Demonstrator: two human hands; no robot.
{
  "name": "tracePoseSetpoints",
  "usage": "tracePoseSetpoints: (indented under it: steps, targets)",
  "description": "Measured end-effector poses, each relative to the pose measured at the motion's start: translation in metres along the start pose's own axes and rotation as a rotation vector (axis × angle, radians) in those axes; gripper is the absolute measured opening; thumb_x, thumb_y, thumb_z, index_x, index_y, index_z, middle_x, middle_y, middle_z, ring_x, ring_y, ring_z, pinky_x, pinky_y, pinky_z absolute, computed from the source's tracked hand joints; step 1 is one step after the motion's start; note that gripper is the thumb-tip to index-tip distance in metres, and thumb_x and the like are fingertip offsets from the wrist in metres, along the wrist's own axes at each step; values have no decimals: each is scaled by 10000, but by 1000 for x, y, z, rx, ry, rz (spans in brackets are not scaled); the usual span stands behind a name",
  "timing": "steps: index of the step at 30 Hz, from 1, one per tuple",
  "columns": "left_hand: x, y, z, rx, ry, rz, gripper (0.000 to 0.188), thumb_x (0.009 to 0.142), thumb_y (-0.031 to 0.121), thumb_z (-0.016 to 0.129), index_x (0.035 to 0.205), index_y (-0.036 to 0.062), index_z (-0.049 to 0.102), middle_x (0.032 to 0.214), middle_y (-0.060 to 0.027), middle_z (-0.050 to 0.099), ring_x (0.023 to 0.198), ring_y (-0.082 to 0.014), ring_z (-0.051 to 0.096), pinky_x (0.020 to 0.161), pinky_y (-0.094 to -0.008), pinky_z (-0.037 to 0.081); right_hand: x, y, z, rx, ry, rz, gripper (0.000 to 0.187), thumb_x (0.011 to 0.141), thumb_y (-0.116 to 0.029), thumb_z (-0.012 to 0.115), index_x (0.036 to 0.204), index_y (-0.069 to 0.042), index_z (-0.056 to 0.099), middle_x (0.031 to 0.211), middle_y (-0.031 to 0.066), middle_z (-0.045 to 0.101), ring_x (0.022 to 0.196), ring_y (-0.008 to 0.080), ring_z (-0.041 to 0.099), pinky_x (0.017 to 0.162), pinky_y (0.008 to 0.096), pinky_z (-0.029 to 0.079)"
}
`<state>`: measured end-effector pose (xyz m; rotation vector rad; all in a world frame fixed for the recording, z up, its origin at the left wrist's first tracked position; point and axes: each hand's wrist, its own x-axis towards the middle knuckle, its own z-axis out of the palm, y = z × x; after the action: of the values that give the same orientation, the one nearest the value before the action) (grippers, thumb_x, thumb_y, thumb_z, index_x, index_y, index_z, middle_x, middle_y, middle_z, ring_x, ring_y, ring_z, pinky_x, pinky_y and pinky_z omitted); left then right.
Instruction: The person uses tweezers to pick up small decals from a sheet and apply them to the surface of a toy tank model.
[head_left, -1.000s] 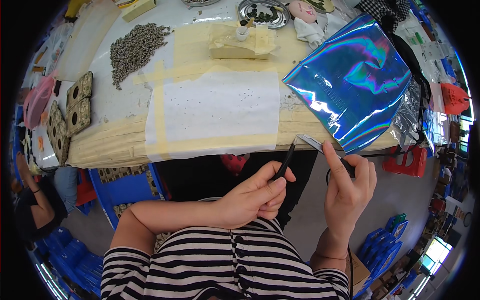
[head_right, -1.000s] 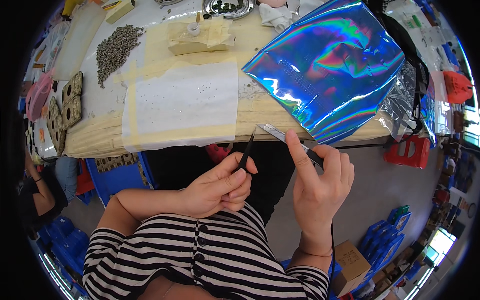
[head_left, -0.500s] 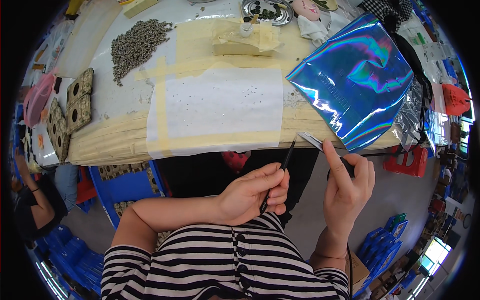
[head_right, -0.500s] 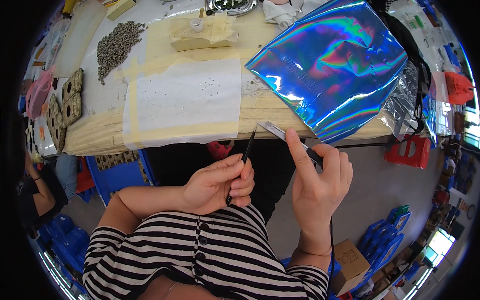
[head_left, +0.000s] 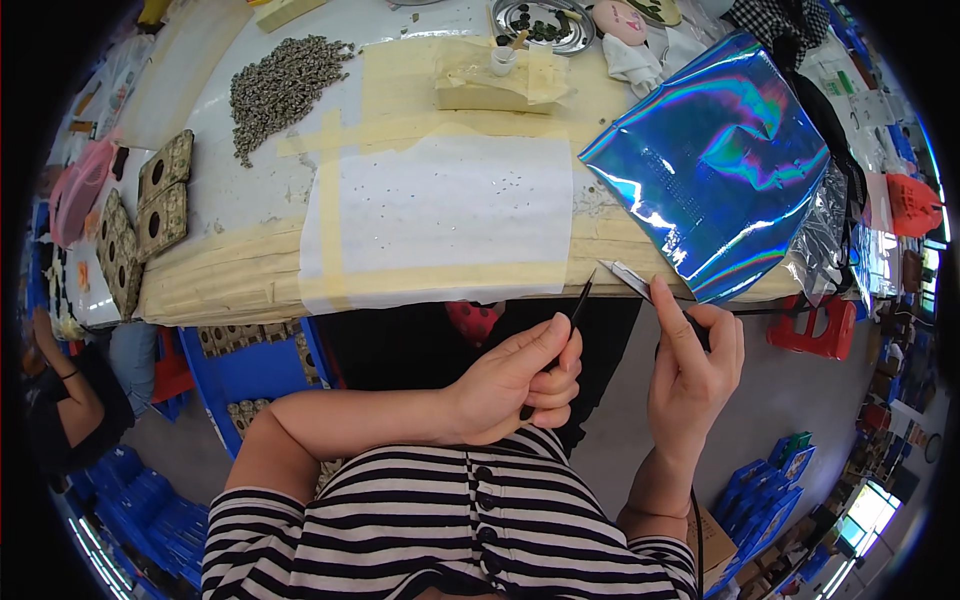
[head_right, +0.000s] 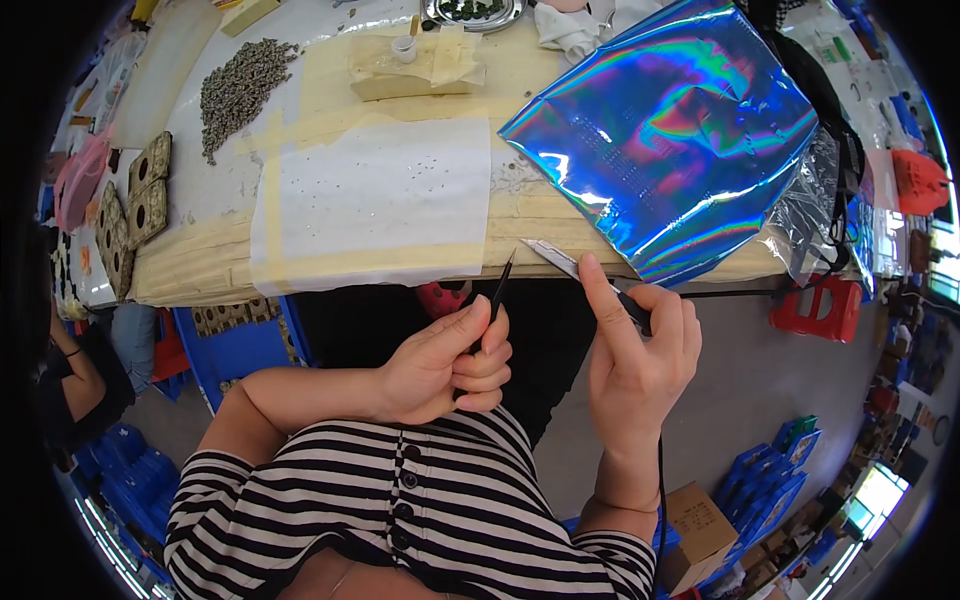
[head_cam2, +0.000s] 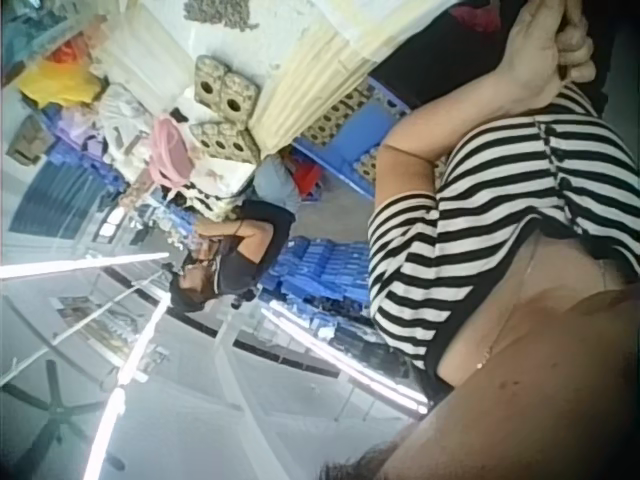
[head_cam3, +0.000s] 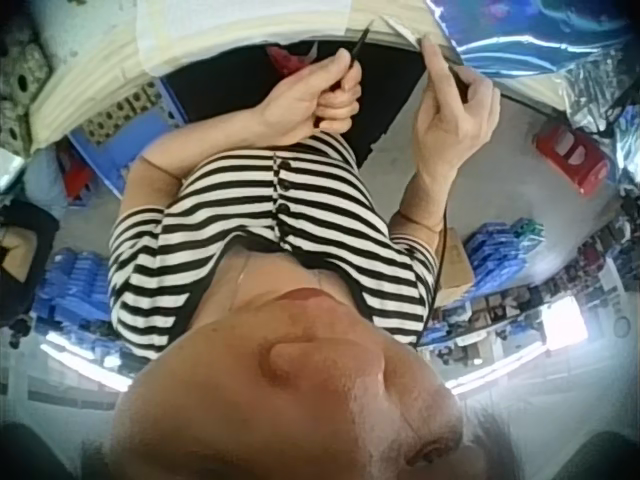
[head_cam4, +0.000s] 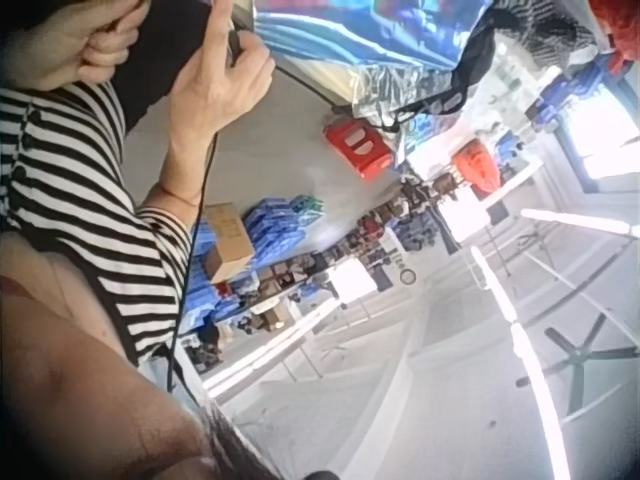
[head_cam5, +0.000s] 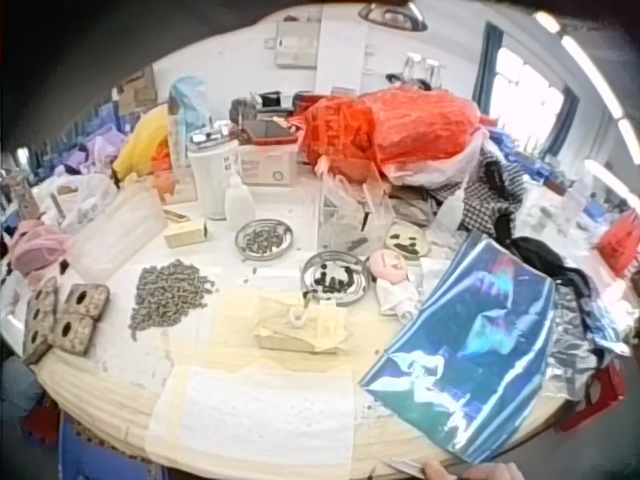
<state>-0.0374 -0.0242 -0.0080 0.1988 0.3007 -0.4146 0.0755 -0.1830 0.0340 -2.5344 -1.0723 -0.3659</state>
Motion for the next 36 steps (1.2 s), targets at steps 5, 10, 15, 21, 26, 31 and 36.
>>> tracePoseSetpoints:
  steps: [5,10,15,21,26,31,36]
  targets:
    - [1,0,1,25,-16,20,447,1078,467,244,839,130,412,617,48,245,544,-79,243,522,-234,321,-3,-2,-2,-34,-1,-35,593,695,35,669,1211,-251,728,847,31,504,734,192,484,679,322,382]
    - [2,1,6,94,58,64,481,1079,470,235,762,141,383,624,43,285,538,-82,290,533,-251,372,-2,0,3,-18,34,-26,593,694,30,665,1214,-250,727,847,31,507,726,193,488,668,322,384]
    - [3,0,3,69,35,51,494,1077,477,237,730,148,360,632,45,280,539,-81,284,529,-254,376,-2,-1,5,-36,35,-33,572,706,23,662,1210,-238,729,841,34,500,723,198,493,666,324,392]
    - [-1,4,-3,56,-14,6,499,1074,489,231,732,147,352,626,50,255,527,-78,260,515,-254,368,22,-1,-15,183,130,105,313,908,-25,590,1186,-92,719,812,36,519,717,150,476,644,269,380]
    - [-2,6,-4,28,-82,-46,510,1073,497,205,748,136,363,621,52,258,517,-76,257,511,-249,371,95,48,-34,301,344,118,298,1025,-152,468,1093,14,706,799,60,629,731,121,531,665,268,426]
    - [-12,5,-7,109,-207,-48,531,1078,492,202,752,119,396,617,53,265,507,-72,255,523,-256,406,216,129,-3,115,176,90,352,1005,-265,407,1150,-92,676,944,132,702,871,237,661,820,349,489]
    - [-25,6,-8,167,-225,-5,543,1080,484,182,746,114,397,614,53,270,506,-70,259,521,-253,410,305,147,49,138,-29,128,365,963,-218,411,1228,-93,629,1138,196,672,1096,341,628,951,422,461]
